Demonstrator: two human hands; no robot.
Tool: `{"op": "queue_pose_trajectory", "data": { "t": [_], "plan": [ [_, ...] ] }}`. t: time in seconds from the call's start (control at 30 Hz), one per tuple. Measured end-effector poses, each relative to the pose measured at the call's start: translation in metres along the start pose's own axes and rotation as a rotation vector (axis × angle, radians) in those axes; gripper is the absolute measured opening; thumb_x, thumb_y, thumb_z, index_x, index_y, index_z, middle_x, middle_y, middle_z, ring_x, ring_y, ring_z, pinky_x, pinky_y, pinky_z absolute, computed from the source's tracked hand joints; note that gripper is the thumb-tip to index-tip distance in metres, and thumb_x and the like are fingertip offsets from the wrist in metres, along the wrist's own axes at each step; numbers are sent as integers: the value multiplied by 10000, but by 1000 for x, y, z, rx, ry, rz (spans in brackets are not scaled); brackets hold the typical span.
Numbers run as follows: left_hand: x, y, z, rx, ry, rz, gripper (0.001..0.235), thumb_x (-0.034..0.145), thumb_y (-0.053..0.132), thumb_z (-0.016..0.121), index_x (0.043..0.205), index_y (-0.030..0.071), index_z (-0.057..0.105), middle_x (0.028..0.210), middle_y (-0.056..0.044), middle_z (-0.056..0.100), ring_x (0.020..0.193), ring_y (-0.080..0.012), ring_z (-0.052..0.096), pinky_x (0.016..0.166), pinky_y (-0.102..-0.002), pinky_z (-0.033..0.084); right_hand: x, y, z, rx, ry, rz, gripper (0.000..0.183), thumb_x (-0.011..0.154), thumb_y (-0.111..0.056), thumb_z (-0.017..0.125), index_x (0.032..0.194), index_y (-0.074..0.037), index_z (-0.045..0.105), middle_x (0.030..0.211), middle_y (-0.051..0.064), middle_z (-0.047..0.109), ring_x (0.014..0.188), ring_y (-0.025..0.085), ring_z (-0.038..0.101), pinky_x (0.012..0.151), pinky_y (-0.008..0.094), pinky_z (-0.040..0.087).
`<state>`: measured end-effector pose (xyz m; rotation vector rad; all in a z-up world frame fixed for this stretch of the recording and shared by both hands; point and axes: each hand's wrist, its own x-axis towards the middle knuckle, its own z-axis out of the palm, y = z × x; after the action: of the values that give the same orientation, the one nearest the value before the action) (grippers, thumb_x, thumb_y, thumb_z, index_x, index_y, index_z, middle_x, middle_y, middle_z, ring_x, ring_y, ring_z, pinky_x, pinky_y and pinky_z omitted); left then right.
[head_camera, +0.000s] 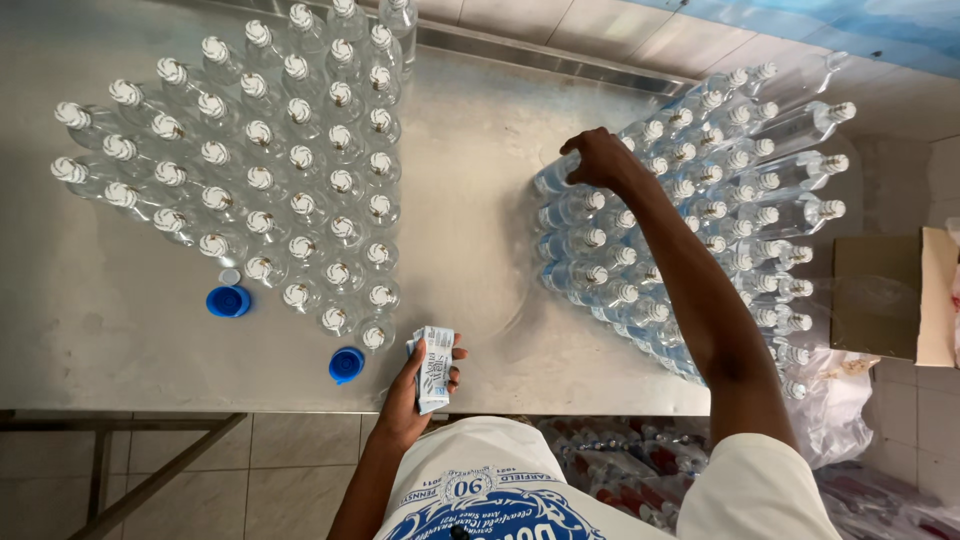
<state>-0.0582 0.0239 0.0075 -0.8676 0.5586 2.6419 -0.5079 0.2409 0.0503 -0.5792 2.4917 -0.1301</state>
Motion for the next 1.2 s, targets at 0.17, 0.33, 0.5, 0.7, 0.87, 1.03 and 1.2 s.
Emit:
{"op": "queue_pose_trajectory", "data": {
  "t": [0.17, 0.33, 0.5, 0.7, 0.87, 1.03, 1.2],
  "plan": [
    [2, 3, 2, 2, 0, -18, 688, 1047, 514, 569, 1513, 9, 612, 1221, -170, 713, 841, -182, 610, 710, -301, 490, 1, -3, 1, -74, -62, 17, 648, 820, -16, 932, 1429, -49, 712, 1470, 223, 678, 1102, 385, 755, 982, 533, 618],
    [-2, 6, 1, 21, -9, -25, 708, 1029, 531, 584, 1514, 16, 614, 1209, -165, 719, 837, -181, 605, 715, -297, 485, 43, 14, 33, -521, -35, -85, 168, 942, 123, 664, 895, -21, 736, 887, 123, 744, 1131, 369, 594, 785, 508, 573],
    [-16, 10, -4, 22, -4, -7, 707, 1036, 520, 576, 1521, 7, 608, 1212, -156, 713, 829, -180, 612, 706, -299, 494, 64, -21, 25, -591, -264, 111, 221, 963, 84, 570, 1085, 31, 746, 1293, 266, 729, 1295, 413, 560, 1152, 610, 374],
    [-24, -15, -43, -78, 23, -13, 671, 1052, 495, 557, 1507, 5, 617, 1212, -176, 716, 822, -194, 627, 679, -303, 490, 114, -78, 32, -156, 144, -234, 634, 1049, -162, 701, 1639, -82, 485, 1552, 261, 586, 1420, 460, 542, 1046, 601, 516],
    [-34, -19, -32, -140, 101, -28, 660, 1055, 471, 557, 1492, -19, 632, 1176, -186, 719, 816, -204, 609, 685, -316, 475, 241, -132, 23, 396, 435, -482, 1089, 898, 13, 944, 1722, -78, 239, 1782, 191, 322, 1630, 431, 344, 1314, 549, 372],
    [-34, -29, -41, -221, 144, -22, 659, 1057, 446, 563, 1521, -19, 624, 1174, -187, 705, 808, -211, 605, 657, -311, 470, 289, -179, 20, 544, 411, -569, 1030, 767, 82, 915, 1625, -122, 382, 1587, 200, 584, 1432, 482, 541, 1089, 584, 538],
    [-42, -20, -51, -174, 153, -30, 645, 1069, 463, 538, 1507, -3, 622, 1207, -189, 711, 815, -200, 601, 652, -285, 473, 287, -142, 85, 572, 794, -314, 1015, 755, -241, 1093, 1538, -6, 491, 1532, 220, 651, 1393, 421, 628, 1138, 525, 532]
  ]
}}
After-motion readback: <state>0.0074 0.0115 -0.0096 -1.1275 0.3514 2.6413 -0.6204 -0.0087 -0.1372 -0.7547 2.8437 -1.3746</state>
